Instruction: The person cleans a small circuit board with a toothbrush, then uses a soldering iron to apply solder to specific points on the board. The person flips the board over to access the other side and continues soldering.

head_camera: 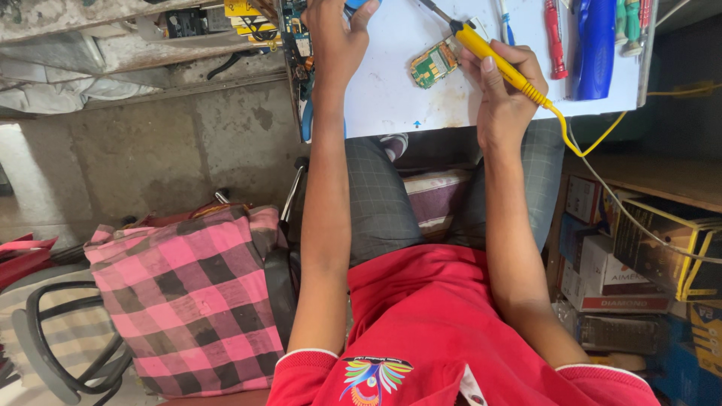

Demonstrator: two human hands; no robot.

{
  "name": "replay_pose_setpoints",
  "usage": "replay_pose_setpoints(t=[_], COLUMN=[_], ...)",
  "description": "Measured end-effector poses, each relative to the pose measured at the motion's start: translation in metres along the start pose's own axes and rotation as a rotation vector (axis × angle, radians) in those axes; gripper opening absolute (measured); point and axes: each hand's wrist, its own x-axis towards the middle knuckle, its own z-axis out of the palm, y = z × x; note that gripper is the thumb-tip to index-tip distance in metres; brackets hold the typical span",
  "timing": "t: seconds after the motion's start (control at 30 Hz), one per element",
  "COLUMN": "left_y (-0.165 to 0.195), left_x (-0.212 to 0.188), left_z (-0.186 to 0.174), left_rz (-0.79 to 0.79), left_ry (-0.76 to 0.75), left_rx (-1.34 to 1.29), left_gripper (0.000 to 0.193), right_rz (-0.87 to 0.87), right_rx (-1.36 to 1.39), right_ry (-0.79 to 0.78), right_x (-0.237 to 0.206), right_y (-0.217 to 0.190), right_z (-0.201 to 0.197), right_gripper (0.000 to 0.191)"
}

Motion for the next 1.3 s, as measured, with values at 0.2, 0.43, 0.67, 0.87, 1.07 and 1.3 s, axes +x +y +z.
replay_pose_setpoints(t=[0.2,0.43,0.67,0.87,1.07,1.3], left_y=[0.0011,0.0013,0.0008,0.0002,0.0035,0.0056], left_x=[0.0000,0.0013,0.0020,0.0027,0.0011,0.0031], left_z=[-0.0006,-0.0008,-0.0012,-0.0003,-0.0013,-0.0024], left_rz=[0.007,-0.004,-0.021,0.008,0.008,-0.010], left_ry=[-0.004,-0.006,-0.028,-0.015,-0.003,0.002], left_rx=[0.000,-0.035,-0.027,-0.024,-0.035,-0.039], left_gripper=[0.025,0.024,0.022,0.023,0.022,0.023], right_rz=[-0.008,-0.008,-0.010,-0.003,-0.005,-0.017], right_rx=[-0.011,-0.015,-0.008,-0.013,-0.008,-0.005], right_ry=[-0.001,0.008,0.005,0.001,0.009,0.013], right_x=[0.0001,0.0003,-0.0001,0.0000,-0.0007,-0.0008], right_y=[0.0006,0.0010,0.0011,0.0009,-0.0002,-0.0003], right_z=[-0.0005,-0.0005,-0.0006,-0.0007,0.0000,-0.0003], right_gripper=[0.019,0.017,0.017,0.018,0.018,0.017])
